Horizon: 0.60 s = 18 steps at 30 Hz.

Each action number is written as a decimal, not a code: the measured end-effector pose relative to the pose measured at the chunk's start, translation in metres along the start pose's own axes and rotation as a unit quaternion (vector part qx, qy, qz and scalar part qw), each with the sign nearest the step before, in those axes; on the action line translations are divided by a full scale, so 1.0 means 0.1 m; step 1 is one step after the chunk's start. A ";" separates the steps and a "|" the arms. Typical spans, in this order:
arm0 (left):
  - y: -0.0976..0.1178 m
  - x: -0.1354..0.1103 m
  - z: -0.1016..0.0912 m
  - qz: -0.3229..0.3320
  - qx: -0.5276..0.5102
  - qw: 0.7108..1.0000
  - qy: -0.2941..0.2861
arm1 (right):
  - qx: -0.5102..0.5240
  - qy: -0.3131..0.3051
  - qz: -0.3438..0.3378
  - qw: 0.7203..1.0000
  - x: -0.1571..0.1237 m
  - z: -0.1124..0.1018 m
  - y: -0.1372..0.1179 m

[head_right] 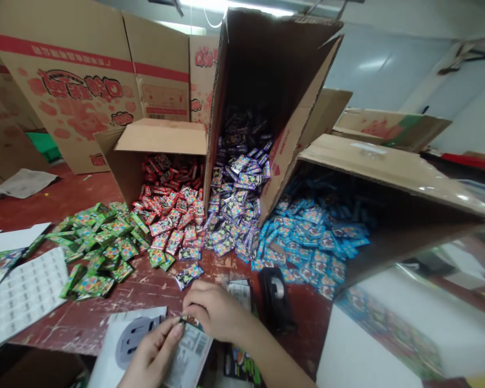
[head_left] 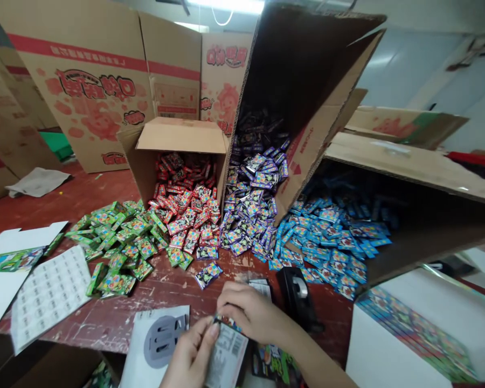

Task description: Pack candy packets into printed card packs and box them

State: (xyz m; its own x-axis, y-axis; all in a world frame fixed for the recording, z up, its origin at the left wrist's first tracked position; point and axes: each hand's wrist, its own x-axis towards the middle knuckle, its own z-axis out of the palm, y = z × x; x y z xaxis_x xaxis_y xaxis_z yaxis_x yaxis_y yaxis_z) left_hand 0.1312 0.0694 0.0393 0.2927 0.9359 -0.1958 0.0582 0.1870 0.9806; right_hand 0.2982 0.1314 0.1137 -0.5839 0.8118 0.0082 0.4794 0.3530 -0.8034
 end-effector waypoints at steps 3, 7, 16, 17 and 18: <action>0.02 0.01 -0.03 -0.004 -0.015 0.999 0.040 | 0.037 0.039 0.036 0.998 0.01 0.09 0.00; -0.07 0.02 -0.16 -0.033 -0.052 0.994 0.095 | 0.086 0.098 0.055 0.990 -0.03 0.29 0.16; -0.20 -0.02 -0.27 -0.064 -0.082 0.985 0.139 | -0.129 0.331 0.279 0.892 0.50 0.14 1.46; -0.20 -0.02 -0.27 -0.062 -0.087 0.984 0.143 | -0.135 0.337 0.288 0.886 0.57 0.10 1.55; -0.19 -0.02 -0.27 -0.063 -0.091 0.984 0.140 | -0.137 0.339 0.295 0.883 0.63 0.07 1.61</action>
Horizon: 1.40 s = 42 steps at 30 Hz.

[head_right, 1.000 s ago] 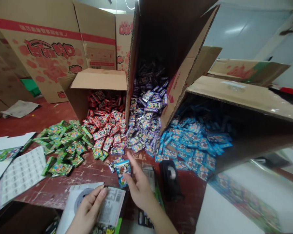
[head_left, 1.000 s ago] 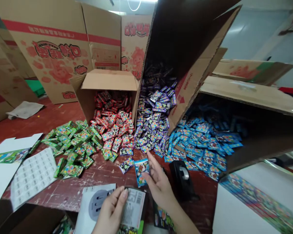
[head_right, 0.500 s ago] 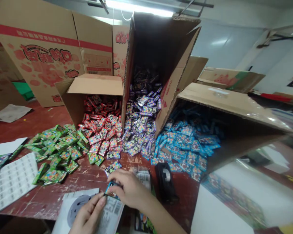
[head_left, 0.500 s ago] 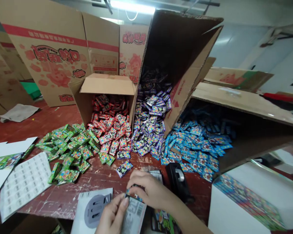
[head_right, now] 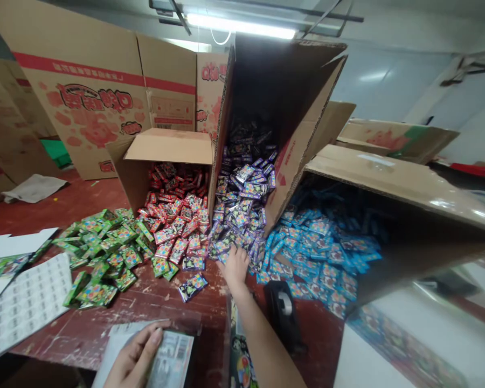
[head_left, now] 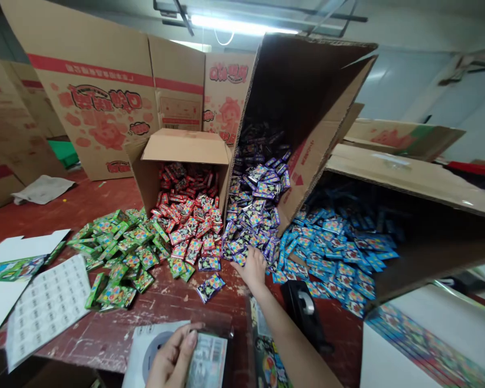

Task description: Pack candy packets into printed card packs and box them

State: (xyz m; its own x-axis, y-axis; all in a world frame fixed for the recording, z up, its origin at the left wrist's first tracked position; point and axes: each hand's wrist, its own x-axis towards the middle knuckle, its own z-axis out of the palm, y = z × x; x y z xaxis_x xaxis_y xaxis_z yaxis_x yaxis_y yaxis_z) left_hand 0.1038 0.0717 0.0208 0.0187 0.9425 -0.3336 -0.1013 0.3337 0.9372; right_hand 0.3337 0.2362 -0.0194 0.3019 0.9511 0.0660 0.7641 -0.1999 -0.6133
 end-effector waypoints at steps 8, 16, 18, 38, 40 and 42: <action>-0.03 0.11 -0.09 -0.025 -0.022 0.998 -0.049 | 0.263 -0.166 -0.109 0.944 -0.24 -0.43 -0.36; 0.12 0.12 0.05 -0.022 -0.063 0.988 -0.139 | 0.449 -0.483 -0.138 0.739 -0.73 -0.80 -0.56; 0.12 0.11 0.06 -0.018 -0.070 0.986 -0.148 | 0.433 -0.543 -0.148 0.704 -0.69 -0.85 -0.56; 0.02 0.05 -0.04 -0.030 -0.044 0.999 -0.011 | 0.135 -0.126 -0.106 0.977 -0.13 0.29 -0.61; 0.02 0.04 -0.04 -0.030 -0.051 0.998 0.004 | 0.110 -0.101 -0.103 0.983 0.08 0.55 -0.69; 0.00 0.04 -0.07 -0.027 -0.051 0.998 0.021 | 0.091 -0.078 -0.105 0.987 0.16 0.74 -0.72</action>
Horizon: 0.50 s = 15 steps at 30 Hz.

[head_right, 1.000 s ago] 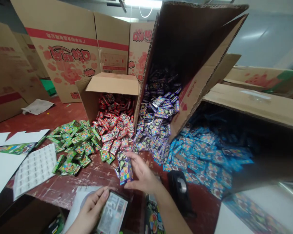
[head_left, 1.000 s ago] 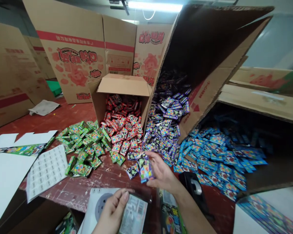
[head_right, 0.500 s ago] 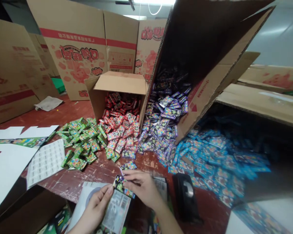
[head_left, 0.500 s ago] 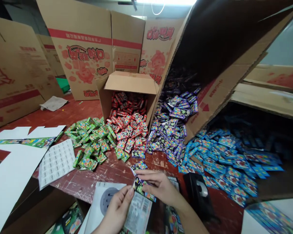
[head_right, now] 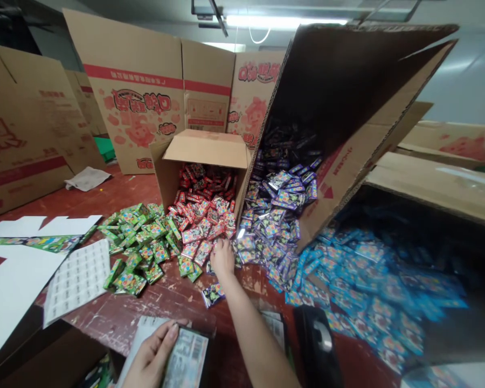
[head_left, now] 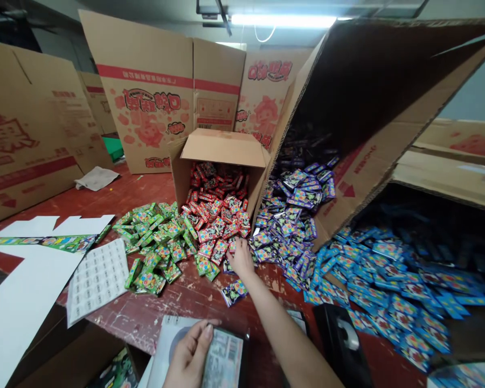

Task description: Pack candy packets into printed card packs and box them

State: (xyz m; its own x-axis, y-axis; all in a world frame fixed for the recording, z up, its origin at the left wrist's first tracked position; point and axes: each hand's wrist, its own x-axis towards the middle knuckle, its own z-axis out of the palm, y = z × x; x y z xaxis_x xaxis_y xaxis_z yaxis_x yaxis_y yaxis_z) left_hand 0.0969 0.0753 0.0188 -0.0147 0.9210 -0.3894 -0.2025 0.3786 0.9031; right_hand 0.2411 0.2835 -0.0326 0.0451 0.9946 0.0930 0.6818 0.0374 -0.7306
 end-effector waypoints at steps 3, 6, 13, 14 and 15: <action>-0.06 0.04 -0.06 0.012 0.002 0.999 0.030 | -0.007 0.017 -0.010 1.000 -0.04 0.05 0.14; -0.13 0.09 -0.11 0.028 0.005 0.998 0.059 | 0.015 0.014 -0.011 1.000 -0.20 -0.12 0.38; -0.04 0.08 -0.07 -0.008 -0.026 0.999 -0.019 | 0.032 0.025 0.005 0.999 -0.62 -0.43 0.42; -0.01 0.06 -0.07 -0.007 -0.020 1.000 -0.012 | 0.031 0.026 0.002 0.999 -0.65 -0.41 0.33; 0.03 0.03 -0.07 -0.003 -0.016 1.000 0.005 | 0.031 0.023 -0.005 0.999 -0.69 -0.39 0.22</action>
State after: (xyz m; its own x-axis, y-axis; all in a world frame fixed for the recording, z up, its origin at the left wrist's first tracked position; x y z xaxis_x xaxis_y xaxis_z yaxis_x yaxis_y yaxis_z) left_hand 0.0892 0.0787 0.0188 -0.0236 0.9176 -0.3969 -0.2332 0.3810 0.8947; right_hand 0.2817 0.2119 -0.0285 0.0727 0.9889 0.1294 0.6360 0.0540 -0.7698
